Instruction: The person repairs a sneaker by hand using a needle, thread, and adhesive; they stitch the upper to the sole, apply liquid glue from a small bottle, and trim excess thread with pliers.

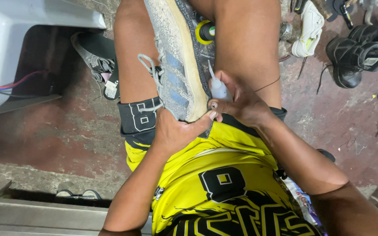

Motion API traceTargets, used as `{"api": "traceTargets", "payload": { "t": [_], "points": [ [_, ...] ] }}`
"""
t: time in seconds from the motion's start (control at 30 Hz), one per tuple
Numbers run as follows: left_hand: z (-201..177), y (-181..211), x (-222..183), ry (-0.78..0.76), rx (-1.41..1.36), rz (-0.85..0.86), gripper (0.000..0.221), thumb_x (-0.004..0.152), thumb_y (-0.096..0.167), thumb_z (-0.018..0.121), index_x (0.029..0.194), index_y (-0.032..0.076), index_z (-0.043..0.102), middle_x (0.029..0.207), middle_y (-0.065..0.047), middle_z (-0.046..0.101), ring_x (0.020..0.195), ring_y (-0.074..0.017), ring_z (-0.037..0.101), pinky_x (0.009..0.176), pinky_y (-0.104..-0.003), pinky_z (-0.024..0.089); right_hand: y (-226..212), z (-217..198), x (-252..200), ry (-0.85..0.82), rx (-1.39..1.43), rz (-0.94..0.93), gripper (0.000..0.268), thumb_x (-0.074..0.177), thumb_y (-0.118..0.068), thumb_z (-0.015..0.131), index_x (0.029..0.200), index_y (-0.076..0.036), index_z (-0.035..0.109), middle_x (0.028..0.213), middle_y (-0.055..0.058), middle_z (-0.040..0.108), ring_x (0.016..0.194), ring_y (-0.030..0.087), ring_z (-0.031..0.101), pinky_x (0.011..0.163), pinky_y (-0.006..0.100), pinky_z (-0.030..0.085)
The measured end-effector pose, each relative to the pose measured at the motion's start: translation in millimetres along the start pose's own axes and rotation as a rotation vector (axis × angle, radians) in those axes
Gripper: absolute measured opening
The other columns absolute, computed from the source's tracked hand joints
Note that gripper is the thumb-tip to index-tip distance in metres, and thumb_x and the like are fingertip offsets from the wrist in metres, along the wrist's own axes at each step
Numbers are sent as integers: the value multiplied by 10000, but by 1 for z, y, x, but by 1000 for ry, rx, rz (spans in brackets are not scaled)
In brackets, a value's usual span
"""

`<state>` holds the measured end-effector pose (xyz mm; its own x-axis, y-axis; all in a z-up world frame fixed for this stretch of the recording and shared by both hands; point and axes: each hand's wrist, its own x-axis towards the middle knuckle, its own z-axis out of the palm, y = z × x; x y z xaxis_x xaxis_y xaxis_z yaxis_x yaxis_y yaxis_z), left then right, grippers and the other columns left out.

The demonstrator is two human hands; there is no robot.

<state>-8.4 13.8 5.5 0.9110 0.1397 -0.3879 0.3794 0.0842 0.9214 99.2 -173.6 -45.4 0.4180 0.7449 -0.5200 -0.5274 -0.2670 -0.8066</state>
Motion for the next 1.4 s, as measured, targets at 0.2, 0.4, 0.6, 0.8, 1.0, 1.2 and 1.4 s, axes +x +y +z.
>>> {"api": "traceTargets", "payload": {
  "t": [0.2, 0.4, 0.6, 0.8, 1.0, 1.2, 1.4],
  "points": [
    [9, -7, -4, 144, 147, 46, 177, 827, 226, 796, 949, 103, 760, 853, -33, 789, 754, -157, 770, 705, -310, 599, -4, -3, -16, -60, 325, -71, 286, 999, -187, 599, 1208, -22, 494, 931, 82, 634, 747, 162, 635, 686, 283, 517],
    [16, -13, -3, 299, 389, 388, 240, 820, 244, 836, 957, 83, 722, 875, -63, 756, 761, -257, 750, 723, -366, 597, -29, 5, -53, 287, -47, -104, 327, 967, -138, 657, 1243, -12, 537, 1041, 81, 634, 847, 163, 649, 738, 294, 550],
    [5, 4, 0, 335, 490, 590, 194, 845, 166, 839, 965, 73, 718, 894, -85, 736, 741, -298, 718, 716, -381, 582, -51, 25, -86, 577, -990, -345, 348, 938, -153, 752, 1230, -25, 613, 1115, 143, 711, 928, 265, 737, 811, 354, 572],
    [6, 7, 2, 400, 540, 634, 188, 849, 144, 838, 954, 67, 702, 925, -94, 734, 763, -307, 716, 734, -394, 581, -48, 37, -93, 606, -1042, -414, 383, 868, -165, 805, 1181, -41, 622, 1077, 147, 717, 891, 283, 751, 759, 375, 594],
    [7, 0, 1, 414, 600, 663, 204, 841, 147, 851, 936, 47, 701, 907, -108, 735, 723, -318, 699, 693, -403, 565, -51, 42, -97, 589, -1038, -335, 359, 857, -168, 806, 1154, -49, 642, 1042, 123, 729, 859, 281, 759, 729, 373, 596],
    [9, 1, 0, 409, 612, 647, 219, 836, 159, 855, 933, 36, 701, 893, -116, 732, 702, -320, 688, 666, -403, 551, -55, 42, -91, 536, -1093, -398, 337, 859, -168, 803, 1133, -56, 640, 1074, 114, 728, 897, 308, 751, 758, 388, 596],
    [9, -2, 0, 406, 630, 651, 224, 849, 170, 856, 933, 36, 696, 891, -113, 720, 717, -319, 680, 675, -406, 547, -67, 50, -90, 532, -1133, -363, 339, 864, -163, 793, 1143, -52, 634, 1054, 104, 723, 865, 313, 745, 726, 399, 589]
  ]
}}
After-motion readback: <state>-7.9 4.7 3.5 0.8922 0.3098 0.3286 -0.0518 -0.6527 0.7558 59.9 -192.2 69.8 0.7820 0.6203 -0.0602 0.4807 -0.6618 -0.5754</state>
